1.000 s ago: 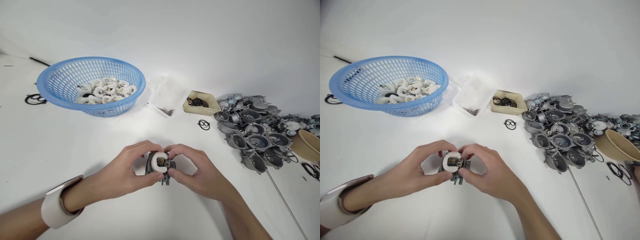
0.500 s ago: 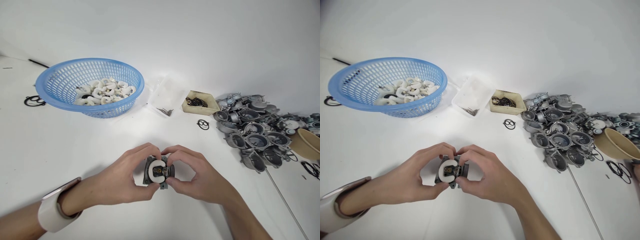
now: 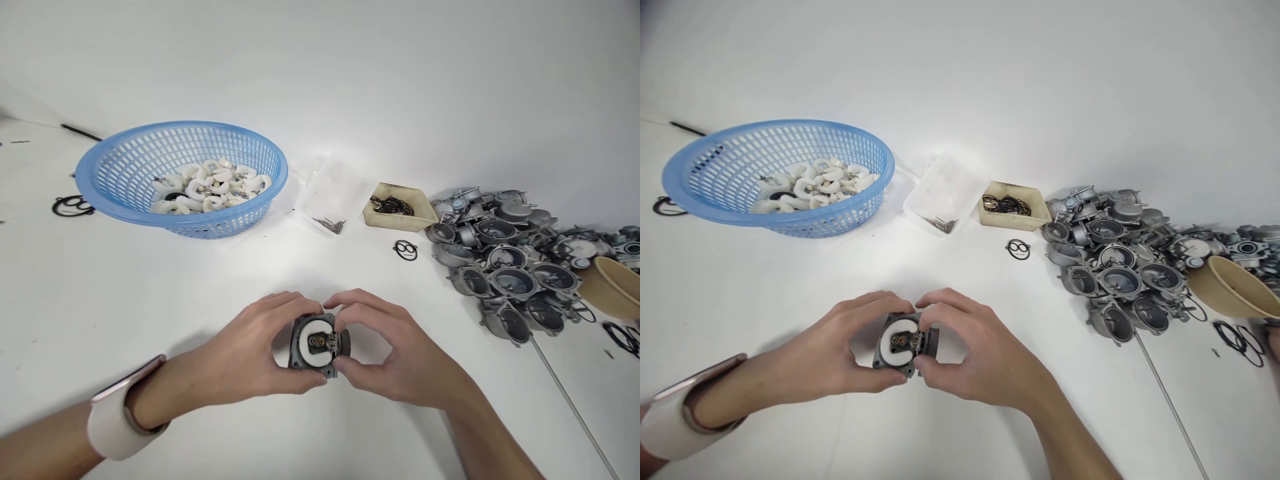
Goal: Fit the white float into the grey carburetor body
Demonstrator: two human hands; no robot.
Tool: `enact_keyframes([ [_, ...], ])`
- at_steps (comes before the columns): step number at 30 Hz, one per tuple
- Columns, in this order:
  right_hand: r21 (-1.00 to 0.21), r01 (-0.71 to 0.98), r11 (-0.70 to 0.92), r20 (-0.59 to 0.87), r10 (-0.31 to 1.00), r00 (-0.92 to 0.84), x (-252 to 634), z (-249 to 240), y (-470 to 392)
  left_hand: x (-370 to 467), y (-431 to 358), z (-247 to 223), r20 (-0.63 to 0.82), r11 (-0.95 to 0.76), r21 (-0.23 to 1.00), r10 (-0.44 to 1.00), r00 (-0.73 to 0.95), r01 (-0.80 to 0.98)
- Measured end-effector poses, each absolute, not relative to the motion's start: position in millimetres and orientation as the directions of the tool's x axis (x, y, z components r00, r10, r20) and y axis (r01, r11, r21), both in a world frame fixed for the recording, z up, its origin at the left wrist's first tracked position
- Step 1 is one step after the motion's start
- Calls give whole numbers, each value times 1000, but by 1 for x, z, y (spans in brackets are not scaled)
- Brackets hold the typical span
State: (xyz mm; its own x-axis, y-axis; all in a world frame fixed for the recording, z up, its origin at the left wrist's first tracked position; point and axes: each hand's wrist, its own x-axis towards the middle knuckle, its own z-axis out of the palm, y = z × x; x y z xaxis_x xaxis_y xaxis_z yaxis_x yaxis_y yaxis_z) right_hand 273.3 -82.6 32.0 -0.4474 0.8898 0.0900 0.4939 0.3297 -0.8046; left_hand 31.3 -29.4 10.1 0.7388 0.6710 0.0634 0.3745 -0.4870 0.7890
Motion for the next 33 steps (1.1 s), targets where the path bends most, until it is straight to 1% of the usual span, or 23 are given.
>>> enact_keyframes([
  [2,-802,494,335,90,886,-455,273,32,-83,32,-31,9,124,-537,767,662,740,352],
  [4,-803,488,341,87,878,-470,273,33,-83,32,-34,6,215,-617,716,639,738,326],
  [8,-803,484,348,76,865,-497,273,33,-83,32,-42,-1,450,-795,532,558,698,293],
  [10,-803,480,354,76,859,-506,273,33,-83,31,-44,-2,513,-845,435,517,685,311],
  [14,-798,471,376,90,847,-523,273,33,-83,29,-46,2,535,-892,290,451,714,346],
  [19,-785,474,399,125,851,-510,273,33,-86,23,-46,2,544,-920,182,388,744,347],
  [25,-763,481,433,167,850,-500,271,34,-88,20,-45,4,573,-942,93,315,757,321],
  [33,-757,479,445,186,849,-495,271,35,-88,23,-45,12,615,-949,43,271,740,311],
])
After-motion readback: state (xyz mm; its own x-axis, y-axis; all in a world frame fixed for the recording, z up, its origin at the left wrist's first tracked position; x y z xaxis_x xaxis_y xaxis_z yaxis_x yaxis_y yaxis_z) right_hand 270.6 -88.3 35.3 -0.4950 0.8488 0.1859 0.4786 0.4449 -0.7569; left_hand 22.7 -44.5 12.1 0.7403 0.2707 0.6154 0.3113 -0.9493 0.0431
